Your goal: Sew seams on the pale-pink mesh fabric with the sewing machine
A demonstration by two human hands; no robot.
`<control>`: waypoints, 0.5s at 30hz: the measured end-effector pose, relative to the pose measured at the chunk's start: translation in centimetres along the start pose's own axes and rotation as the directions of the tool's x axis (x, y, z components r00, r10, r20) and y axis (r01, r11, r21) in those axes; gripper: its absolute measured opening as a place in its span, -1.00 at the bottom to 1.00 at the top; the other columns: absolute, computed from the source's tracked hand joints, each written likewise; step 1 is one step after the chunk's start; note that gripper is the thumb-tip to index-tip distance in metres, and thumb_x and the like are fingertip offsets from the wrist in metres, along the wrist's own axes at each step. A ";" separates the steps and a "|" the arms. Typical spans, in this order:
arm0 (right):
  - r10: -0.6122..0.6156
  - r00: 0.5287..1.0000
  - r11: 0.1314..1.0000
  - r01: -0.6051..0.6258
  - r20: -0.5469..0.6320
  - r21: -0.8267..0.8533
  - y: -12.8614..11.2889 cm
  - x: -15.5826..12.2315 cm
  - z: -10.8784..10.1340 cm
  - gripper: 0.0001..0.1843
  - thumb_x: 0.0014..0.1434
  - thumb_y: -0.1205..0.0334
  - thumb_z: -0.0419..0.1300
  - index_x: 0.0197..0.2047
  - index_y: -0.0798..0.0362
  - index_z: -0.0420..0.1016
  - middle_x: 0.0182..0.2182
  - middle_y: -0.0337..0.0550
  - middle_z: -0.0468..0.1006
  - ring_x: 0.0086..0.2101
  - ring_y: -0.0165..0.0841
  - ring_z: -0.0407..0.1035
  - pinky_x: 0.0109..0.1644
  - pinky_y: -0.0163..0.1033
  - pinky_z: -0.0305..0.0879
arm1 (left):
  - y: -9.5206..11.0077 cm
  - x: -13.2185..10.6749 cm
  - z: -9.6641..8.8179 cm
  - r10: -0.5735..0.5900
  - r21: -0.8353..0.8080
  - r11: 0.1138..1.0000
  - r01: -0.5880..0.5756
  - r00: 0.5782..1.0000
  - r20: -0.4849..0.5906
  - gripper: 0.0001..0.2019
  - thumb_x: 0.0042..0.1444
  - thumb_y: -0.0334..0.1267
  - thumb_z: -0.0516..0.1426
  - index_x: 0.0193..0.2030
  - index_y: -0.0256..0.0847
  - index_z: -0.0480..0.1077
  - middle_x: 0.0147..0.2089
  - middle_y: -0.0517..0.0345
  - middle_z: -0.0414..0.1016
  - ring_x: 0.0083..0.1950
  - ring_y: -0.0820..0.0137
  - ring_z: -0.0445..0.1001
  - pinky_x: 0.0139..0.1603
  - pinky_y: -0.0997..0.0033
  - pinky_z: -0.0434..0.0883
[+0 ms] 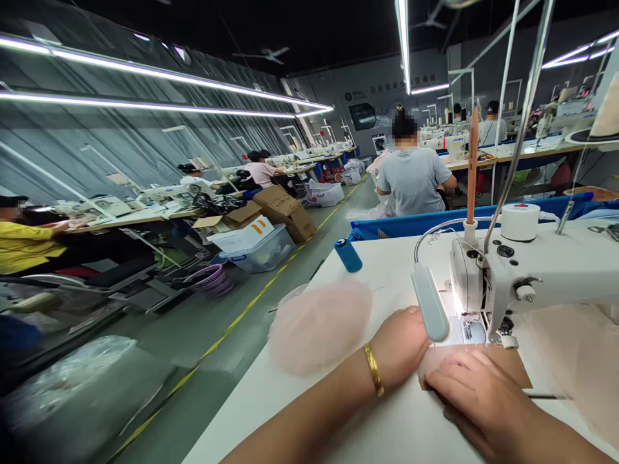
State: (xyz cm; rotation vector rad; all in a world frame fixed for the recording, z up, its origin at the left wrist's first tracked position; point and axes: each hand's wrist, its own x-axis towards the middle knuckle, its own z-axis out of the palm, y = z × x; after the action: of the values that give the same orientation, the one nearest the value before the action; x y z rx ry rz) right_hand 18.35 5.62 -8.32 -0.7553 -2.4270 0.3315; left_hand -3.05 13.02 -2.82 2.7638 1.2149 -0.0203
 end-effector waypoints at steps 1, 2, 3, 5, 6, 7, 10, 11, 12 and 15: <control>-0.011 1.000 1.000 0.011 -0.005 0.028 0.1 -0.2 0.3 -0.51 0.45 0.33 0.11 0.39 -0.11 0.34 0.01 -0.05 0.66 -0.07 -0.18 0.55 0.04 -0.06 0.47 | 0.4 -0.4 0.3 -0.073 0.016 0.997 0.073 0.997 0.012 -0.86 0.34 -0.29 0.15 -0.18 -0.25 0.53 -0.13 -0.12 0.64 -0.07 0.11 0.59 -0.09 0.24 0.42; -0.007 1.000 0.999 0.008 -0.016 0.034 0.2 -0.4 0.5 -0.51 0.45 0.34 0.11 0.39 -0.12 0.34 -0.03 -0.07 0.65 -0.10 -0.19 0.53 0.02 -0.07 0.44 | 0.8 -0.9 0.5 -0.129 0.022 0.991 0.129 0.992 0.011 -0.83 0.35 -0.24 0.16 -0.18 -0.28 0.53 -0.19 -0.14 0.63 -0.14 0.09 0.59 -0.14 0.22 0.42; 0.008 1.000 1.000 -0.007 -0.026 0.025 0.5 -0.8 0.7 -0.51 0.46 0.33 0.12 0.40 -0.12 0.34 -0.06 -0.08 0.65 -0.11 -0.20 0.52 0.00 -0.07 0.43 | 1.1 -1.4 0.7 -0.165 0.022 0.986 0.164 0.986 0.011 -0.81 0.34 -0.19 0.18 -0.17 -0.29 0.53 -0.26 -0.13 0.61 -0.20 0.09 0.59 -0.17 0.22 0.42; 0.025 1.000 1.000 -0.025 -0.019 0.001 0.9 -1.3 0.9 -0.51 0.46 0.30 0.15 0.40 -0.12 0.33 -0.06 -0.08 0.63 -0.12 -0.20 0.50 -0.05 -0.09 0.39 | 1.5 -1.9 0.7 -0.208 0.017 0.978 0.207 0.978 0.028 -0.75 0.29 -0.09 0.23 -0.16 -0.28 0.53 -0.34 -0.06 0.57 -0.27 0.11 0.58 -0.20 0.23 0.42; 0.025 1.000 1.000 -0.025 0.000 -0.006 1.0 -1.4 0.8 -0.54 0.46 0.30 0.16 0.37 -0.12 0.36 -0.08 -0.09 0.62 -0.13 -0.20 0.49 -0.07 -0.10 0.37 | 1.5 -1.9 0.6 -0.205 0.012 0.979 0.205 0.978 0.037 -0.72 0.27 -0.04 0.25 -0.15 -0.26 0.53 -0.33 -0.05 0.58 -0.26 0.11 0.58 -0.19 0.23 0.43; 0.029 0.999 1.000 -0.028 0.028 -0.010 1.1 -1.5 0.8 -0.59 0.46 0.31 0.15 0.32 -0.12 0.40 -0.11 -0.11 0.61 -0.15 -0.21 0.47 -0.09 -0.11 0.34 | 1.4 -1.8 0.5 -0.182 0.002 0.983 0.182 0.983 0.041 -0.70 0.24 -0.01 0.27 -0.14 -0.25 0.53 -0.27 -0.06 0.59 -0.21 0.10 0.58 -0.16 0.22 0.44; 0.081 0.992 0.997 -0.081 0.096 -0.014 0.6 -1.3 0.1 -0.80 0.45 0.37 0.08 -0.01 -0.07 0.49 -0.23 -0.16 0.53 -0.24 -0.25 0.39 -0.18 -0.14 0.25 | 0.8 -0.9 0.2 -0.023 -0.087 0.996 0.023 1.000 0.004 -0.79 0.17 -0.12 0.32 -0.18 -0.20 0.52 -0.07 -0.08 0.57 -0.01 0.07 0.53 0.00 0.19 0.43; 0.103 0.990 0.995 -0.102 0.097 -0.023 0.4 -1.1 -0.1 -0.81 0.45 0.38 0.06 -0.12 -0.05 0.47 -0.27 -0.17 0.50 -0.27 -0.26 0.36 -0.21 -0.16 0.22 | 0.6 -0.6 0.3 0.023 -0.154 0.988 -0.027 0.999 -0.029 -0.87 0.13 -0.22 0.31 -0.26 -0.20 0.49 -0.07 -0.05 0.55 0.02 0.08 0.50 0.05 0.19 0.41; 0.130 0.987 0.991 -0.128 0.090 -0.032 0.2 -1.0 -0.5 -0.80 0.44 0.37 0.05 -0.20 -0.04 0.43 -0.30 -0.18 0.47 -0.29 -0.26 0.34 -0.23 -0.16 0.20 | 0.5 -0.3 0.5 0.034 -0.262 0.964 -0.050 0.997 -0.064 -0.91 0.07 -0.33 0.28 -0.35 -0.19 0.44 -0.12 0.00 0.53 0.00 0.12 0.48 0.07 0.20 0.39; 0.244 0.968 0.970 -0.245 0.059 0.005 -0.2 -0.8 -1.4 -0.77 0.46 0.33 0.02 -0.25 -0.05 0.40 -0.33 -0.20 0.45 -0.28 -0.25 0.34 -0.19 -0.15 0.23 | 0.4 0.2 1.5 -0.064 -0.648 0.762 -0.007 0.994 -0.085 -0.83 -0.10 -0.48 0.17 -0.49 -0.18 0.26 -0.36 0.18 0.43 -0.19 0.29 0.44 -0.09 0.33 0.39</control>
State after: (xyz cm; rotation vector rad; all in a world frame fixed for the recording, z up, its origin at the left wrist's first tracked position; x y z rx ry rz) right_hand 19.63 5.10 -7.51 -1.0563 -2.3852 0.4689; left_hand -2.59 12.76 -4.26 2.1466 1.0238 0.4606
